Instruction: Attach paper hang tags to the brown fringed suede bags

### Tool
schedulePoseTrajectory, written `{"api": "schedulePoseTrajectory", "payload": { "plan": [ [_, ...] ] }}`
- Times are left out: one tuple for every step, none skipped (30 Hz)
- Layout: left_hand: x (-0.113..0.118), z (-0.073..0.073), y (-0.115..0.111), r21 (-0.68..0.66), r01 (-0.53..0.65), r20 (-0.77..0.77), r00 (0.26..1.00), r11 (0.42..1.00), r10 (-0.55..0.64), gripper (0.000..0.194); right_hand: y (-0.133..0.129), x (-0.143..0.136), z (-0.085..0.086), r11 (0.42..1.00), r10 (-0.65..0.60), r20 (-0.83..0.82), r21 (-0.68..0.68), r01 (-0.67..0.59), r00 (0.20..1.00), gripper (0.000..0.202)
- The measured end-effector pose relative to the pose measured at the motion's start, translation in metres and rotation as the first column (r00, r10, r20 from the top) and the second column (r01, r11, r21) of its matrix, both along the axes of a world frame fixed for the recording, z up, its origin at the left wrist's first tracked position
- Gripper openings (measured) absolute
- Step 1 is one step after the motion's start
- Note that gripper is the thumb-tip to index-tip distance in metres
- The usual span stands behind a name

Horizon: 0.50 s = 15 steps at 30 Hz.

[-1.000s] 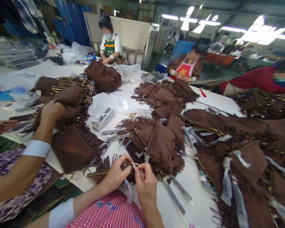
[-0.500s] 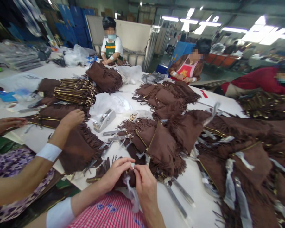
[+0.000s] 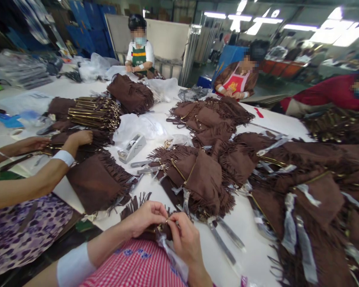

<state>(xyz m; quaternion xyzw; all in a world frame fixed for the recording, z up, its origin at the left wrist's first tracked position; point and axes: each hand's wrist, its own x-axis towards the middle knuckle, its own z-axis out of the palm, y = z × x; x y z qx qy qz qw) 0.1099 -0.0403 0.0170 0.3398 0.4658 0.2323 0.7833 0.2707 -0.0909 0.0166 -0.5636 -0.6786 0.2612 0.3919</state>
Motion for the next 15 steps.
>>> {"api": "schedulePoseTrajectory", "payload": {
  "plan": [
    [0.0,0.002,-0.002,0.08,0.017,-0.019,1.0,0.997,-0.015,0.022,-0.002,0.001,0.001,1.0,0.011,-0.012,-0.011,-0.011,1.0,0.016],
    [-0.001,0.005,-0.005,0.174,0.036,-0.051,0.998,0.984,-0.028,0.021,-0.004,0.003,0.003,0.999,0.021,-0.028,-0.024,-0.021,0.999,0.014],
    [-0.002,0.01,-0.006,0.275,0.06,-0.099,0.995,0.959,-0.034,0.019,-0.006,0.005,0.005,0.999,0.021,-0.045,-0.032,-0.023,0.999,0.013],
    [-0.003,0.016,-0.007,0.381,0.086,-0.157,0.987,0.92,-0.028,0.018,-0.008,0.008,0.007,0.999,0.006,-0.062,-0.038,-0.008,0.998,0.012],
    [-0.004,0.022,-0.008,0.484,0.114,-0.218,0.976,0.868,-0.006,0.016,-0.009,0.011,0.009,0.999,-0.026,-0.076,-0.046,0.022,0.997,0.013],
    [-0.005,0.029,-0.008,0.567,0.142,-0.273,0.962,0.811,0.023,0.014,-0.011,0.015,0.01,0.996,-0.067,-0.09,-0.06,0.061,0.994,0.015],
    [-0.006,0.035,-0.007,0.626,0.167,-0.311,0.949,0.762,0.047,0.013,-0.013,0.019,0.012,0.991,-0.11,-0.107,-0.088,0.101,0.988,0.016],
    [-0.007,0.04,-0.007,0.662,0.178,-0.325,0.943,0.729,0.065,0.012,-0.014,0.023,0.013,0.982,-0.147,-0.13,-0.137,0.129,0.981,0.018],
    [-0.007,0.043,-0.006,0.681,0.179,-0.322,0.944,0.71,0.071,0.012,-0.016,0.026,0.013,0.97,-0.169,-0.16,-0.202,0.136,0.973,0.02],
    [-0.007,0.044,-0.005,0.686,0.174,-0.308,0.949,0.706,0.065,0.012,-0.018,0.027,0.013,0.955,-0.178,-0.193,-0.272,0.122,0.965,0.021],
    [-0.007,0.043,-0.004,0.68,0.165,-0.288,0.956,0.715,0.053,0.012,-0.019,0.028,0.012,0.937,-0.18,-0.227,-0.335,0.097,0.957,0.022],
    [-0.006,0.041,-0.004,0.665,0.151,-0.263,0.964,0.732,0.039,0.013,-0.022,0.028,0.011,0.921,-0.183,-0.255,-0.383,0.075,0.95,0.023],
    [-0.005,0.037,-0.004,0.641,0.134,-0.235,0.972,0.756,0.027,0.013,-0.024,0.027,0.009,0.908,-0.192,-0.276,-0.414,0.064,0.942,0.024],
    [-0.004,0.033,-0.004,0.606,0.112,-0.202,0.979,0.788,0.017,0.014,-0.027,0.025,0.007,0.901,-0.21,-0.294,-0.429,0.067,0.932,0.025],
    [-0.003,0.028,-0.005,0.559,0.085,-0.16,0.987,0.825,0.007,0.014,-0.029,0.024,0.004,0.897,-0.239,-0.315,-0.435,0.084,0.919,0.026]
  ]
}}
